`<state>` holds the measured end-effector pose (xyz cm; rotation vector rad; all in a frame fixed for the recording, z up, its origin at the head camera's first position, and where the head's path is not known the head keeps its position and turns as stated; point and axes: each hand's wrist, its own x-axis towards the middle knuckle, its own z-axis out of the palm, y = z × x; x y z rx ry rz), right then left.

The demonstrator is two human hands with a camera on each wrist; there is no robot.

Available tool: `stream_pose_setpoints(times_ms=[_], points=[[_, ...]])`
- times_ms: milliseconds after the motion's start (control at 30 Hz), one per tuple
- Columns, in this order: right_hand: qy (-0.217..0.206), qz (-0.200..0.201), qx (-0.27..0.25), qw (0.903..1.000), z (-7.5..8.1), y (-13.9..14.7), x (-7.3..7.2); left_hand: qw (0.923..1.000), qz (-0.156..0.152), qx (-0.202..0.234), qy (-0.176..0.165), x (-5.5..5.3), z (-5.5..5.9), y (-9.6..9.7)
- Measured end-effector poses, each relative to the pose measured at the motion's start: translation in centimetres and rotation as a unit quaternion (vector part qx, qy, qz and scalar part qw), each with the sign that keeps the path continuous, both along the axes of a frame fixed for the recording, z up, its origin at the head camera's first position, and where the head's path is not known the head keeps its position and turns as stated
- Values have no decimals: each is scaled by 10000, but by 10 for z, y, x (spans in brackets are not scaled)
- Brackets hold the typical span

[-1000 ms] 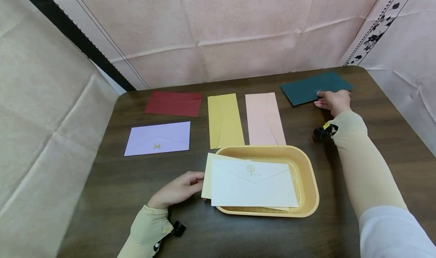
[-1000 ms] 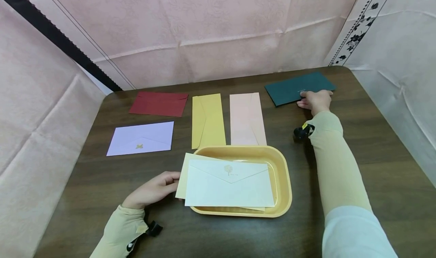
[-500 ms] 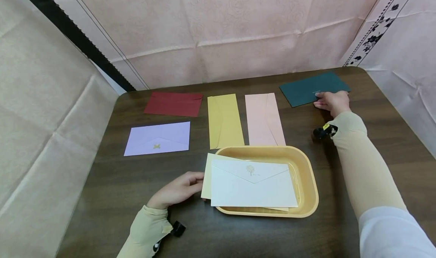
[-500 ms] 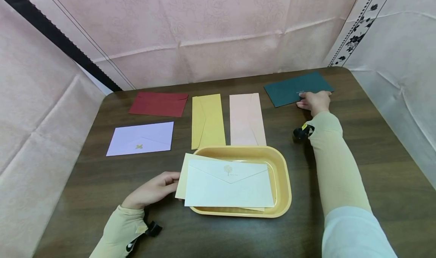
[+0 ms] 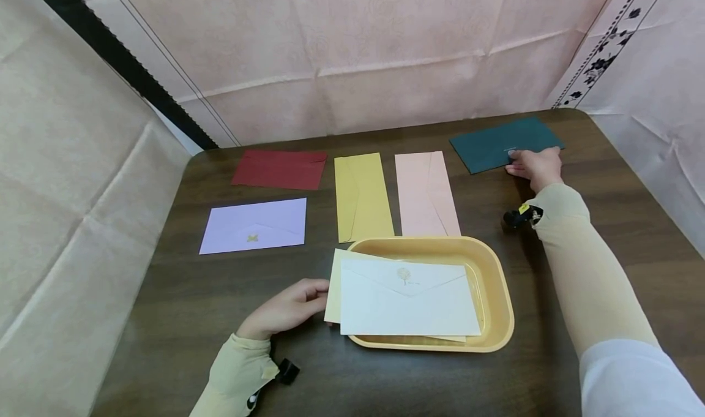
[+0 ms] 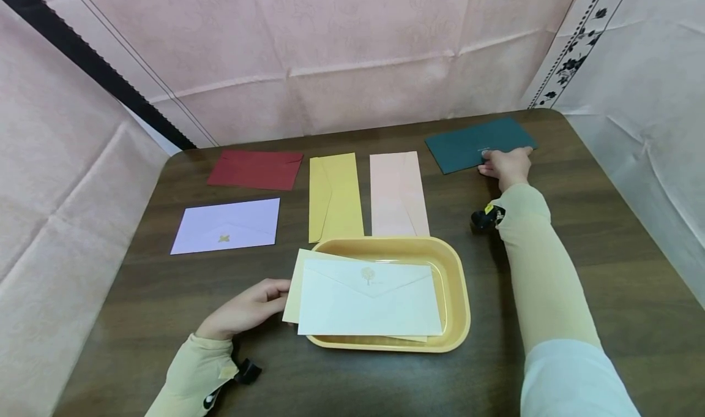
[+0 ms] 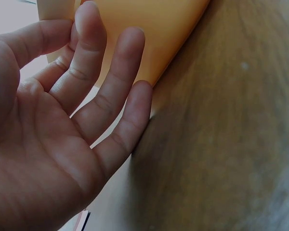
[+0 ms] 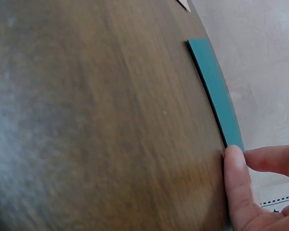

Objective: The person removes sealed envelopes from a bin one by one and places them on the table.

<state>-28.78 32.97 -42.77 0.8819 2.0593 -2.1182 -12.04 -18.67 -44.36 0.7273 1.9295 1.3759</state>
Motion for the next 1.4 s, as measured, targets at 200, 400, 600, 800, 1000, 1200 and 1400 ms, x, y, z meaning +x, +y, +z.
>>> stream_pose_setpoints(times_ms=[200, 400, 600, 800, 1000, 1200, 1400], points=[[168, 210, -291, 9992, 2, -1, 4, 10000, -19, 27, 82, 1, -1, 0], [343, 196, -549, 9977, 4, 1, 5, 9999, -22, 85, 91, 1, -2, 0], [633, -92, -464, 9969, 19, 5, 3, 9998, 20, -38, 168, 0, -1, 1], [586, 437, 41, 9973, 38, 6, 3, 9999, 57, -78, 125, 0, 0, 0], [759, 1207, 841, 9862, 52, -8, 6, 9999, 49, -73, 52, 1, 0, 0], [1301, 1963, 1839, 9543, 70, -39, 18, 9999, 56, -95, 81, 1, 2, 1], [1539, 2862, 2834, 9023, 90, -84, 43, 9999, 49, -93, 58, 1, 3, 1]])
